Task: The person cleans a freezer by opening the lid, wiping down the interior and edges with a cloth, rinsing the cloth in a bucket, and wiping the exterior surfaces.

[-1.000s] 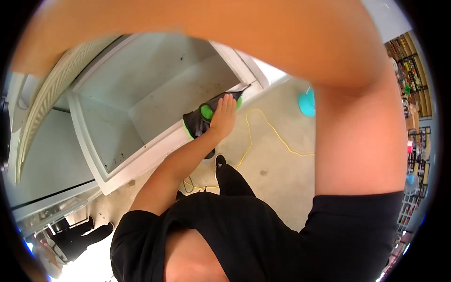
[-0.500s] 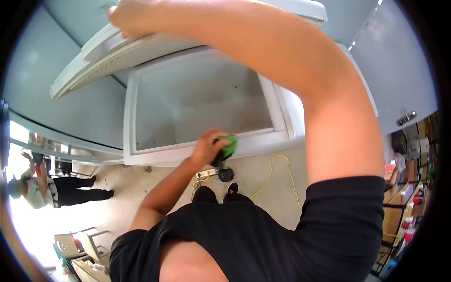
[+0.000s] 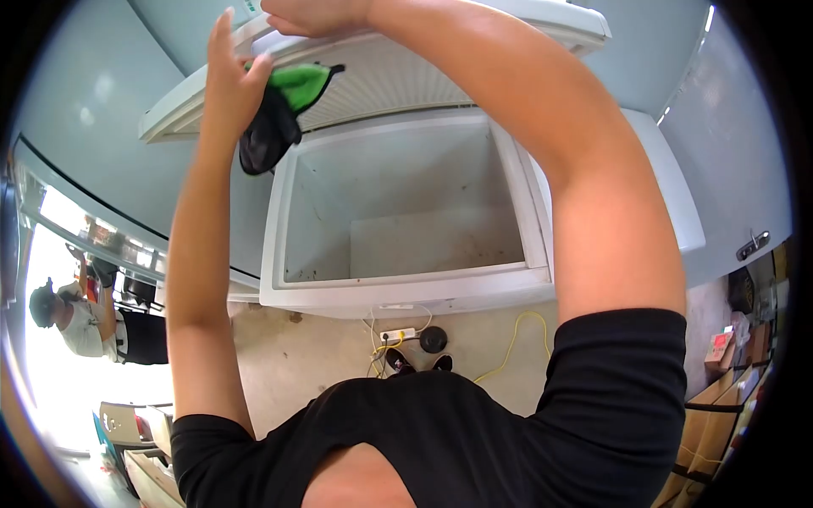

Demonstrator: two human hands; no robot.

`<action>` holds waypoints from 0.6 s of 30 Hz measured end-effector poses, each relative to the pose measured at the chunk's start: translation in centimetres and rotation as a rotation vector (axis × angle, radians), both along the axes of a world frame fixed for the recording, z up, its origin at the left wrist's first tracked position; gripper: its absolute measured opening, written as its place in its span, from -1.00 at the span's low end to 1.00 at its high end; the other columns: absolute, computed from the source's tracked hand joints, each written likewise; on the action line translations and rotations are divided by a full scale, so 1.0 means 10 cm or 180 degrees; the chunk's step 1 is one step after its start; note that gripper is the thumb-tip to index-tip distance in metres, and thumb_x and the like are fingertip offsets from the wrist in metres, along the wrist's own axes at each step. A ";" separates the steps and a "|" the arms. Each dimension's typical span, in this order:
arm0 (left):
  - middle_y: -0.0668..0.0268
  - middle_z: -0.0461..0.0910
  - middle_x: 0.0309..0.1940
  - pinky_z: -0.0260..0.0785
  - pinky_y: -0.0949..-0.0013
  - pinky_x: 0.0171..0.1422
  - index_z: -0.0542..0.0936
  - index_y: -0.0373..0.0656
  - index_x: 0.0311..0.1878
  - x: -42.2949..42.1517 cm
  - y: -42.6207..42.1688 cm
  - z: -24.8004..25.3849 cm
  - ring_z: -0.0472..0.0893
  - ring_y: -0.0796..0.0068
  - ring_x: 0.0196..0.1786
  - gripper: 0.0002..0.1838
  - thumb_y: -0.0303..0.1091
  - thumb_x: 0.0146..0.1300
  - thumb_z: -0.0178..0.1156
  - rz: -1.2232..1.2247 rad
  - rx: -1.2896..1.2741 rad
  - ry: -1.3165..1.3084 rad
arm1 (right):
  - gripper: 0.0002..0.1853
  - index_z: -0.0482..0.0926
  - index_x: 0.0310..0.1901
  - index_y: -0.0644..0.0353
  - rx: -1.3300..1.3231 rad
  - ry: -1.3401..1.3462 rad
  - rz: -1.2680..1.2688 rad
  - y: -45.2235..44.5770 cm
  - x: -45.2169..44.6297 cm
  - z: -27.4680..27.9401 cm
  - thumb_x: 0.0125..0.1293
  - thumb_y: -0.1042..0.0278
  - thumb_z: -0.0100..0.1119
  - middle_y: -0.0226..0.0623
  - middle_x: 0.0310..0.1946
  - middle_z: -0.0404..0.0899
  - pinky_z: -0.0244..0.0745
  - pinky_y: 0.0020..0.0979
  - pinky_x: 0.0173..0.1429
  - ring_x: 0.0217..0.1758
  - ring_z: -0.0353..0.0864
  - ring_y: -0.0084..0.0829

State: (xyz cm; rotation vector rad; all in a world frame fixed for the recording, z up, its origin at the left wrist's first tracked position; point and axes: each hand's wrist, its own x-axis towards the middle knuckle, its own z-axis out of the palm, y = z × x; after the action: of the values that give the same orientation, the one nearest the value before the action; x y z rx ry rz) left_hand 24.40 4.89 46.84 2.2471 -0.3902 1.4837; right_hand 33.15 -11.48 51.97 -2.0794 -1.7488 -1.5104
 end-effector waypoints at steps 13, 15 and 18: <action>-0.17 0.51 -0.13 0.32 0.09 0.09 0.50 -0.42 -0.14 0.51 -0.05 0.19 0.48 -0.13 0.00 -0.67 -0.33 0.12 0.13 0.0070 0.0473 0.0355 | -0.64 0.42 -0.09 0.31 0.2252 0.1305 0.0647 -0.02 -0.74 -1.00 0.06 0.41 0.18 -0.03 -0.16 0.52 0.40 -0.22 -0.02 -0.04 0.50 -0.10; -0.20 0.47 -0.03 0.25 0.13 0.24 0.41 -0.46 0.06 0.62 0.03 0.11 0.43 -0.11 0.10 -0.54 -0.33 0.14 0.12 0.0436 0.0500 0.0328 | -0.40 0.29 0.11 0.35 0.2798 0.2358 0.0476 0.25 -0.79 -1.73 0.03 0.36 0.25 -0.02 0.02 0.39 0.28 -0.22 0.19 0.15 0.34 -0.11; -0.20 0.48 -0.06 0.26 0.12 0.22 0.42 -0.46 0.03 0.67 0.00 0.08 0.43 -0.13 0.09 -0.55 -0.34 0.14 0.13 0.0454 0.0353 0.0242 | -0.35 0.23 0.17 0.35 0.3433 0.4054 0.1813 0.70 -0.70 -1.83 0.05 0.35 0.27 -0.09 0.08 0.36 0.24 -0.27 0.23 0.19 0.29 -0.23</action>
State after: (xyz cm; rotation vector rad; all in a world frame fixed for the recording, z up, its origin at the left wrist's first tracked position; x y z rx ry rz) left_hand 31.15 4.93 47.65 2.4562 -0.3010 1.4733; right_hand 26.20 -4.45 33.69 -1.1928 -0.6222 -0.4297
